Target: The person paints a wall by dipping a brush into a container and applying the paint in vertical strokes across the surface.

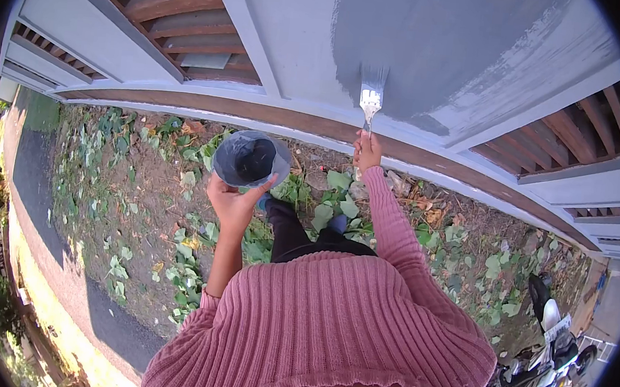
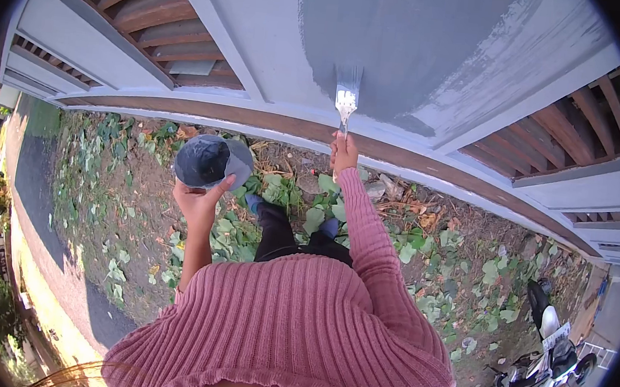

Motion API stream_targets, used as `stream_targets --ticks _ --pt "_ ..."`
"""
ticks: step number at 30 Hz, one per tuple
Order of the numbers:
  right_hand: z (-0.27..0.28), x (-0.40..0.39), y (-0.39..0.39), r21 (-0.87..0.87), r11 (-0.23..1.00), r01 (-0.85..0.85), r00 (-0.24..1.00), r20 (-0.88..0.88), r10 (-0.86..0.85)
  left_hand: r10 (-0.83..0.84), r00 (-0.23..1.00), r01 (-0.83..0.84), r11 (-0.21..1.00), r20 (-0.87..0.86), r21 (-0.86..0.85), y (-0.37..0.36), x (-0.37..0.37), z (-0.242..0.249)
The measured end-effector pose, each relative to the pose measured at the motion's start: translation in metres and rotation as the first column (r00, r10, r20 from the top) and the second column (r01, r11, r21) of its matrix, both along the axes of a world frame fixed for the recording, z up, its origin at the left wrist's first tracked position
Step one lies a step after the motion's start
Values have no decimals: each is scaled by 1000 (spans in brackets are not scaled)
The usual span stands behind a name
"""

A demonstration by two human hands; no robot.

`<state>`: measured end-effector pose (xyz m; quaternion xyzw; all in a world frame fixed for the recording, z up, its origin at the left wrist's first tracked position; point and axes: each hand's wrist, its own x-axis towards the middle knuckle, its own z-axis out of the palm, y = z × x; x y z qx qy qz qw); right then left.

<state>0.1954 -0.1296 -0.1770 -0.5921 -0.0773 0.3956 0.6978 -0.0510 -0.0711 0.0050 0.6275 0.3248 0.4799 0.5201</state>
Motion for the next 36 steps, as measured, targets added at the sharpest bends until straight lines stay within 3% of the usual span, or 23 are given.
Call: stream_targets --ticks 1,6,11,16,19,23,25,27,31,36 --pt "-12 -3 -1 6 1000 -3 1000 1 3 11 1000 -11 1000 -24 4 -1 -1 1" --pt "-70 -7 -11 -162 985 -59 944 -329 2 45 998 -45 999 -48 -13 -3 -12 0" --pt "-83 -7 -9 -208 973 -95 908 -419 -1 76 994 -79 996 -79 -34 0 -22 5" --pt "-85 -32 -20 -290 927 -236 886 -457 82 82 995 -82 997 -62 1 5 -18 10" --pt "-76 -27 -7 -266 951 -159 946 -316 70 103 993 -101 994 -52 32 5 -17 15" --pt "-50 -19 20 -148 983 -113 955 -288 66 112 992 -109 993 -65 54 6 -24 14" --pt "-39 -18 29 -116 988 -104 946 -318 62 161 980 -144 979 -119 146 6 -32 15" --pt "-30 -25 29 -122 992 -42 968 -253 10 175 979 -161 978 -106 132 4 -38 16" --pt "-8 -23 24 -40 999 -36 952 -304 22 188 979 -186 982 -79 38 -1 -41 12" --pt "28 -16 14 59 996 -60 987 -144 68 165 981 -156 983 -99 96 -3 -36 8"
